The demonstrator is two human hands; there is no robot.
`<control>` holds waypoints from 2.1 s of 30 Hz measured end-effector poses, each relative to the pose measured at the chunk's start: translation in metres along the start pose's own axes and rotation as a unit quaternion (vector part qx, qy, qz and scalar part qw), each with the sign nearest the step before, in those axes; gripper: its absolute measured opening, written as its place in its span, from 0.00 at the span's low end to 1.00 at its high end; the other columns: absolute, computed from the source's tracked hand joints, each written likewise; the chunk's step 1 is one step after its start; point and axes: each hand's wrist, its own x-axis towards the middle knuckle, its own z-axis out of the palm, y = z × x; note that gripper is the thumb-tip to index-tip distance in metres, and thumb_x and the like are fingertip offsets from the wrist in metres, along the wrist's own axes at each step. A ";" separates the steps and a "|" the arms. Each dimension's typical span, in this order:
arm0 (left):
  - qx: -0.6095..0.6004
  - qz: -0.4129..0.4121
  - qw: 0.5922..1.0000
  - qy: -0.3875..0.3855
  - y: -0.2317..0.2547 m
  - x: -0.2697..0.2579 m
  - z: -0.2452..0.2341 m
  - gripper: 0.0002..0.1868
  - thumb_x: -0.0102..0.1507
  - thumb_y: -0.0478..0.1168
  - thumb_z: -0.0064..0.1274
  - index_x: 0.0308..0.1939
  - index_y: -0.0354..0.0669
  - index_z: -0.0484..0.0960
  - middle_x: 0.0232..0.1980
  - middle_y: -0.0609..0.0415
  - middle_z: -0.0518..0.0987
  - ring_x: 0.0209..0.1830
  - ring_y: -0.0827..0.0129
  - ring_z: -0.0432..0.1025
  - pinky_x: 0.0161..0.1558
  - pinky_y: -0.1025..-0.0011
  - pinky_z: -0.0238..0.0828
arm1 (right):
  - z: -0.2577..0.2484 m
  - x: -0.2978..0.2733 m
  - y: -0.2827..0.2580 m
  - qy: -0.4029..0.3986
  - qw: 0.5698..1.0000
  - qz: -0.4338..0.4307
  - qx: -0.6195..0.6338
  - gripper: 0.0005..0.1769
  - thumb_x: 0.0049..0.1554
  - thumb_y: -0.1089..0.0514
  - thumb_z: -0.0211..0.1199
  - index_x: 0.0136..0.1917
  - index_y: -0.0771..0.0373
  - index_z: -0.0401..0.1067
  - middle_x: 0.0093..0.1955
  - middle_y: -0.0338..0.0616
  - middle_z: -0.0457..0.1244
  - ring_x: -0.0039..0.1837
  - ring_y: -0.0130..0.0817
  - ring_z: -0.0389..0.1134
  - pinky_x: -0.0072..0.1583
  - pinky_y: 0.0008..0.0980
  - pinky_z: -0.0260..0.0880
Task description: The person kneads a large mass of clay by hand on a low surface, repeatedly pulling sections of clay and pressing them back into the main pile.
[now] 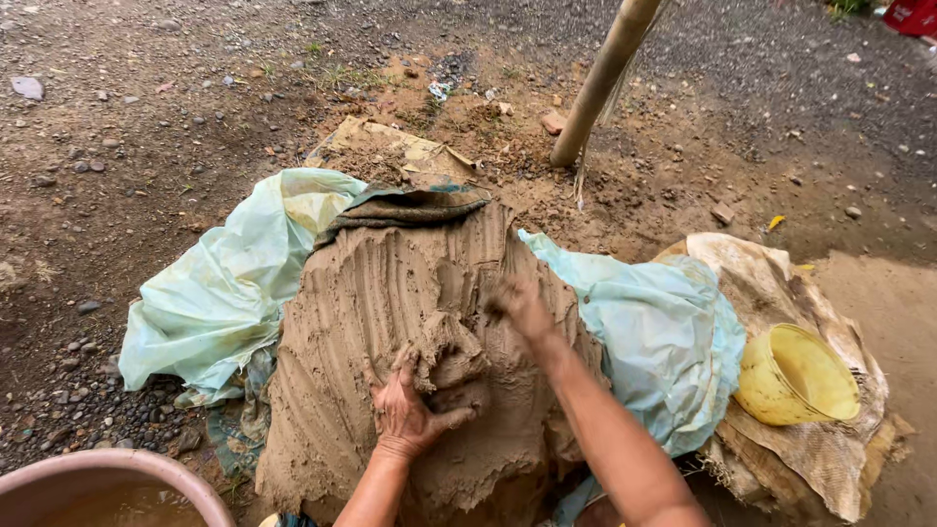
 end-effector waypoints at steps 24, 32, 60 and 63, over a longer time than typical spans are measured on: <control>0.055 0.057 0.996 0.051 0.026 0.019 -0.013 0.68 0.51 0.83 0.53 0.77 0.48 0.37 0.68 0.36 0.72 0.68 0.46 0.69 0.77 0.31 0.27 | -0.114 0.240 0.025 -0.028 0.895 -0.311 -0.318 0.14 0.63 0.56 0.60 0.57 0.66 0.79 0.50 0.41 0.73 0.50 0.28 0.69 0.54 0.30 0.71; 0.044 0.067 0.994 0.075 0.013 0.013 0.002 0.70 0.46 0.82 0.57 0.75 0.40 0.45 0.69 0.32 0.70 0.67 0.44 0.68 0.75 0.30 0.28 | -0.096 0.109 0.066 0.038 0.829 -0.251 -0.497 0.23 0.61 0.47 0.59 0.57 0.65 0.81 0.50 0.56 0.72 0.50 0.43 0.74 0.52 0.35 0.72; -0.006 -0.130 0.985 -0.113 0.108 0.057 -0.096 0.58 0.46 0.46 0.72 0.78 0.51 0.59 0.76 0.29 0.55 0.76 0.32 0.52 0.72 0.41 0.48 | 0.011 -0.134 0.038 0.185 0.916 -0.283 -0.217 0.13 0.58 0.67 0.61 0.56 0.60 0.75 0.57 0.42 0.69 0.59 0.33 0.71 0.63 0.33 0.75; 0.023 -0.124 0.985 -0.115 0.118 0.058 -0.083 0.56 0.43 0.58 0.79 0.71 0.51 0.68 0.73 0.27 0.56 0.73 0.29 0.54 0.67 0.39 0.54 | -0.087 -0.060 0.050 0.198 0.959 -0.202 -0.021 0.25 0.55 0.66 0.56 0.65 0.54 0.75 0.65 0.31 0.66 0.66 0.29 0.67 0.67 0.32 0.74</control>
